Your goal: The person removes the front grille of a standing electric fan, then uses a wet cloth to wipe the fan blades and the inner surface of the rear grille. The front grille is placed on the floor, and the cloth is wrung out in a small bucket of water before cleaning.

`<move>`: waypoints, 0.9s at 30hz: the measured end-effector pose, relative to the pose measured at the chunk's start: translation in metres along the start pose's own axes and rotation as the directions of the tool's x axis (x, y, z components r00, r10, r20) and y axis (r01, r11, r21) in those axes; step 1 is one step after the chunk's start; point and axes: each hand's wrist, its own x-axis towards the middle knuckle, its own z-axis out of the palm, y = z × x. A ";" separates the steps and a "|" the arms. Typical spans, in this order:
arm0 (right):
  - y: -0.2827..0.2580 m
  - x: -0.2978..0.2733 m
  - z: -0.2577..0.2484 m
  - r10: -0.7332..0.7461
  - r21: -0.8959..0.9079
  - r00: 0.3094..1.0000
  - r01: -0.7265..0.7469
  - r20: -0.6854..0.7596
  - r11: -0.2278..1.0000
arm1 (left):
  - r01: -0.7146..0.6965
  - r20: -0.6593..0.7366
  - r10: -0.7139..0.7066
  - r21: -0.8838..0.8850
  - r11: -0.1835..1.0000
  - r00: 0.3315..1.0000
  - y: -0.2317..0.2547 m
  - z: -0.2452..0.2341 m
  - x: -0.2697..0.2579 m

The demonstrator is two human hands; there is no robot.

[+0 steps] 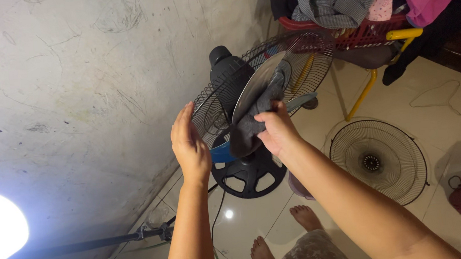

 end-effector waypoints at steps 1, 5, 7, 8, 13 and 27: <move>-0.009 -0.006 0.010 -0.004 0.011 1.000 0.004 0.017 1.000 | -0.024 -0.012 0.024 0.026 0.999 1.000 -0.001 -0.002 0.000; -0.055 -0.025 0.045 -0.109 0.052 0.983 0.102 0.149 0.993 | -0.009 -0.025 0.009 -0.018 1.000 1.000 -0.005 -0.004 -0.001; -0.078 -0.033 0.054 -0.168 0.095 0.955 0.149 0.243 0.984 | -0.010 -0.055 0.009 -0.012 1.000 0.998 -0.005 -0.002 -0.001; -0.085 -0.038 0.054 -0.188 0.100 0.960 0.170 0.209 0.980 | 0.005 -0.063 -0.007 -0.025 1.000 0.998 -0.005 -0.001 -0.001; -0.068 -0.042 0.015 -0.184 -0.084 0.927 0.166 -0.327 0.983 | 0.021 -0.084 -0.024 -0.036 0.999 0.996 -0.003 0.003 -0.002; -0.055 0.006 0.027 0.051 0.076 0.997 -0.055 0.053 0.996 | -0.031 -0.102 0.033 0.017 0.999 0.994 -0.013 -0.002 -0.004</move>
